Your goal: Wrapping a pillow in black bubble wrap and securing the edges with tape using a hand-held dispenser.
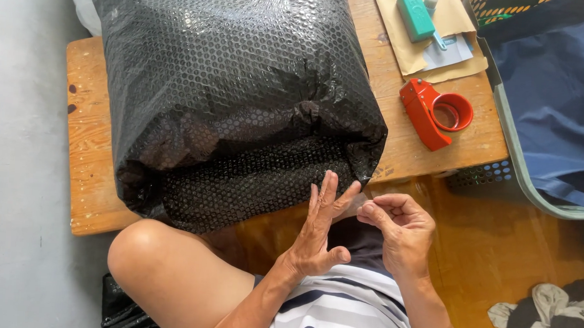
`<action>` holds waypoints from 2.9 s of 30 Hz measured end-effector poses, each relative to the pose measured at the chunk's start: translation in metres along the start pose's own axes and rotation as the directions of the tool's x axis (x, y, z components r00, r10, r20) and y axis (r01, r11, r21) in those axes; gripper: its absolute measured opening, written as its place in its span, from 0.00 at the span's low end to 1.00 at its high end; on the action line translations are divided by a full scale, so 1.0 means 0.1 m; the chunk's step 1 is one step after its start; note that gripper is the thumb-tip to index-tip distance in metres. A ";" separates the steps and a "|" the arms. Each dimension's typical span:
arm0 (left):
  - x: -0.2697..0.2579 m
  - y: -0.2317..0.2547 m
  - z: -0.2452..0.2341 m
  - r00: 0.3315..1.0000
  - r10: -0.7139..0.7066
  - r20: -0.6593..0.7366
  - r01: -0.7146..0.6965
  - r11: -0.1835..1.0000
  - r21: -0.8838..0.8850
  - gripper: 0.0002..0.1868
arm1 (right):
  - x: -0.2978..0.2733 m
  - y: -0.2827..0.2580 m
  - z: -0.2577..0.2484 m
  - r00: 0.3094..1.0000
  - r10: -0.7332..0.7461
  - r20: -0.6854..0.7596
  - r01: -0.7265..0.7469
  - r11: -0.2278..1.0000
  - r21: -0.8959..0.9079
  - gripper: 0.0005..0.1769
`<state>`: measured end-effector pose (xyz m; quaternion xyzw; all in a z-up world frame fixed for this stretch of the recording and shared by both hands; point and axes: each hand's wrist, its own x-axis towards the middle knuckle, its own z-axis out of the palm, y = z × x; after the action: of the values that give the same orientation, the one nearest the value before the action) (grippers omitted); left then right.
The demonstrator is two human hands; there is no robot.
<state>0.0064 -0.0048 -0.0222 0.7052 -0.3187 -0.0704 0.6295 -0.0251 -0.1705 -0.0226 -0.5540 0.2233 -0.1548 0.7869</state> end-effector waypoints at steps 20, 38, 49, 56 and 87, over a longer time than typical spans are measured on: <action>0.03 -0.23 -0.04 0.998 0.028 -0.052 -0.007 0.931 0.364 0.59 | 0.75 -0.09 -1.00 0.816 -0.160 -0.555 0.309 0.933 0.184 0.15; -0.02 -0.29 0.01 1.000 0.005 0.001 -0.005 0.856 0.517 0.48 | 1.81 0.63 -1.68 0.626 0.237 -0.743 0.340 0.774 0.534 0.20; -0.02 -0.27 0.00 1.000 -0.012 -0.007 0.014 0.864 0.504 0.47 | 1.93 0.76 -1.58 0.586 0.196 -0.787 0.306 0.845 0.438 0.33; -0.01 -0.28 0.00 1.000 -0.010 -0.019 0.018 0.857 0.515 0.47 | 1.86 0.65 -1.48 0.576 0.139 -0.806 0.282 0.891 0.356 0.35; 0.02 -0.27 -0.03 0.879 -0.395 -0.266 0.295 0.890 -0.348 0.28 | 1.44 -0.38 -0.44 0.952 -0.111 0.284 0.293 0.082 -0.952 0.26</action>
<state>0.0198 -0.0033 -0.0464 0.6499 -0.0623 -0.1110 0.7493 0.0749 -0.2892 -0.0251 -0.9691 0.1357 -0.0358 0.2030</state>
